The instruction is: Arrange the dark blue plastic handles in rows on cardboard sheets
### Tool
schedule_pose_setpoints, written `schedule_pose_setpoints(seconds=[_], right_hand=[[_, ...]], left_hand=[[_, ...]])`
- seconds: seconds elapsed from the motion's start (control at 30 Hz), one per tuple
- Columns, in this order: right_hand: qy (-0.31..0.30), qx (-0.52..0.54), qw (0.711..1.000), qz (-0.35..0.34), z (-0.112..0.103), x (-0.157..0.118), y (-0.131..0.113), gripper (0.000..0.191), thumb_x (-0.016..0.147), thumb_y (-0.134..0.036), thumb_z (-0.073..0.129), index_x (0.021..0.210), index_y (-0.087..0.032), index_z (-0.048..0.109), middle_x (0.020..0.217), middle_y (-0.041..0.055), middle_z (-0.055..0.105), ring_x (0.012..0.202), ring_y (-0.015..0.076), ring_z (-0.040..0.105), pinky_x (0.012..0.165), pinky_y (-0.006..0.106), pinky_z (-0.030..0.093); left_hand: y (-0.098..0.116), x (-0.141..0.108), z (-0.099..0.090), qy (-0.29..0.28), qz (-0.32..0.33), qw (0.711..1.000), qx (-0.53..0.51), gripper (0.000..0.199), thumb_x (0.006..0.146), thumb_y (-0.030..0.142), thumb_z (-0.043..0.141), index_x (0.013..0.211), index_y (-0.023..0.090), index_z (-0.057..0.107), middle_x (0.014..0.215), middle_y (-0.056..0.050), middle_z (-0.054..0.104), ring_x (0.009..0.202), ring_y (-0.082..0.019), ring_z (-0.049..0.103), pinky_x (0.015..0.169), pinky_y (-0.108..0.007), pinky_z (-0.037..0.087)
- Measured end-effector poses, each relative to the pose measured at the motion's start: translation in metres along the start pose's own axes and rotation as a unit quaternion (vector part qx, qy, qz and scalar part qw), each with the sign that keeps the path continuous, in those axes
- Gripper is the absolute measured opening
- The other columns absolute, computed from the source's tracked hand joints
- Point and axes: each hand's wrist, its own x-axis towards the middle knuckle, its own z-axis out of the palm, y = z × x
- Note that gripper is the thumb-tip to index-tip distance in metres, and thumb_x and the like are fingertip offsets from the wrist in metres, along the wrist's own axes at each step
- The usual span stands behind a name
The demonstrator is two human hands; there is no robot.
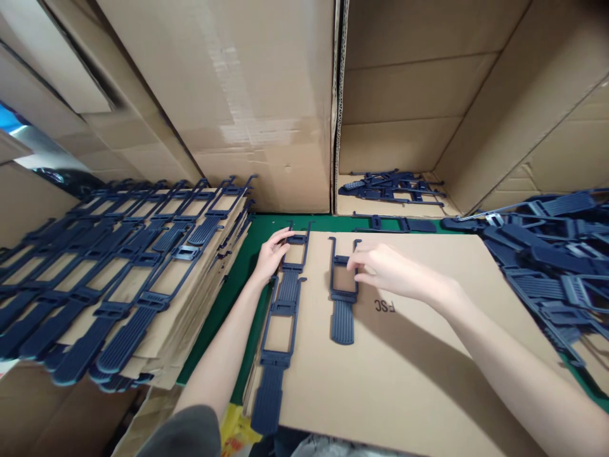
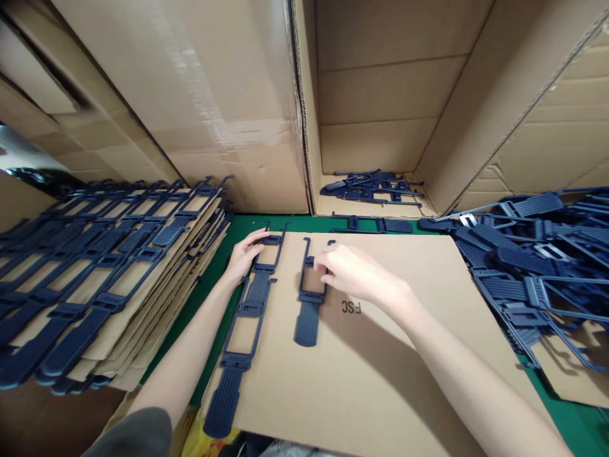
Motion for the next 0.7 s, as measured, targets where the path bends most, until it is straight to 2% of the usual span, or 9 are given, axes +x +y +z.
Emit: schedule_pose_setpoints(seconds=[0.07,0.13,0.27,0.43,0.6,0.63,0.7], right_hand=[[0.007,-0.032,0.999,0.018,0.010,0.005,0.009,0.017,0.082,-0.013,0.056,0.092,-0.019,0.068,0.092,0.0065,0.063,0.083,0.0200,0.061,0.072,0.030,0.045],[0.022,-0.041,0.999,0.023,0.021,0.010,0.012,0.023,0.082,-0.014,0.056,0.102,-0.019,0.066,0.099,0.0078,0.061,0.088,0.0208,0.061,0.074,0.031,0.046],[0.088,-0.053,0.994,0.027,0.037,0.017,0.005,0.034,0.091,-0.019,0.045,0.124,-0.022,0.053,0.120,0.0104,0.056,0.101,0.0232,0.059,0.079,0.034,0.047],[0.106,-0.097,0.989,0.039,0.043,0.019,0.002,0.026,0.092,-0.034,0.049,0.112,-0.019,0.056,0.105,0.0101,0.062,0.100,0.0266,0.058,0.085,0.041,0.043],[0.093,-0.089,0.987,0.093,0.033,0.015,0.005,0.029,0.087,-0.013,0.047,0.114,-0.020,0.054,0.097,0.0079,0.062,0.084,0.0229,0.059,0.066,0.032,0.042],[0.097,-0.088,0.987,0.087,0.031,0.015,0.003,0.029,0.087,-0.011,0.044,0.112,-0.020,0.055,0.097,0.0080,0.062,0.083,0.0222,0.058,0.063,0.031,0.041],[0.104,-0.081,0.991,0.028,0.031,0.015,-0.005,0.025,0.091,-0.013,0.040,0.105,-0.021,0.060,0.097,0.0084,0.060,0.088,0.0216,0.057,0.067,0.031,0.042]], left_hand=[[0.000,0.000,0.000,0.000,0.000,1.000,0.000,0.034,0.077,0.028,0.059,0.109,0.019,0.068,0.134,-0.010,0.054,0.131,-0.028,0.043,0.111,-0.046,0.030],[0.000,0.000,0.000,0.001,0.001,1.000,-0.001,0.034,0.077,0.028,0.059,0.108,0.019,0.068,0.134,-0.010,0.054,0.131,-0.028,0.043,0.111,-0.046,0.030],[-0.001,0.000,0.001,0.003,0.004,1.000,-0.003,0.034,0.076,0.028,0.059,0.108,0.020,0.068,0.133,-0.010,0.054,0.131,-0.028,0.044,0.111,-0.045,0.030],[0.000,0.001,0.001,-0.002,0.004,1.000,0.000,0.033,0.077,0.028,0.059,0.108,0.020,0.068,0.134,-0.010,0.054,0.130,-0.027,0.045,0.112,-0.045,0.029],[0.000,0.001,0.001,-0.002,0.005,1.000,0.000,0.034,0.076,0.027,0.059,0.108,0.020,0.068,0.133,-0.010,0.054,0.131,-0.027,0.044,0.112,-0.045,0.029],[0.000,0.001,0.001,-0.001,0.005,1.000,0.000,0.034,0.076,0.027,0.059,0.108,0.019,0.068,0.133,-0.010,0.054,0.130,-0.028,0.044,0.112,-0.045,0.030],[0.001,0.000,0.001,0.000,0.005,1.000,0.000,0.034,0.076,0.026,0.059,0.108,0.019,0.068,0.133,-0.011,0.054,0.130,-0.028,0.045,0.112,-0.045,0.030]])
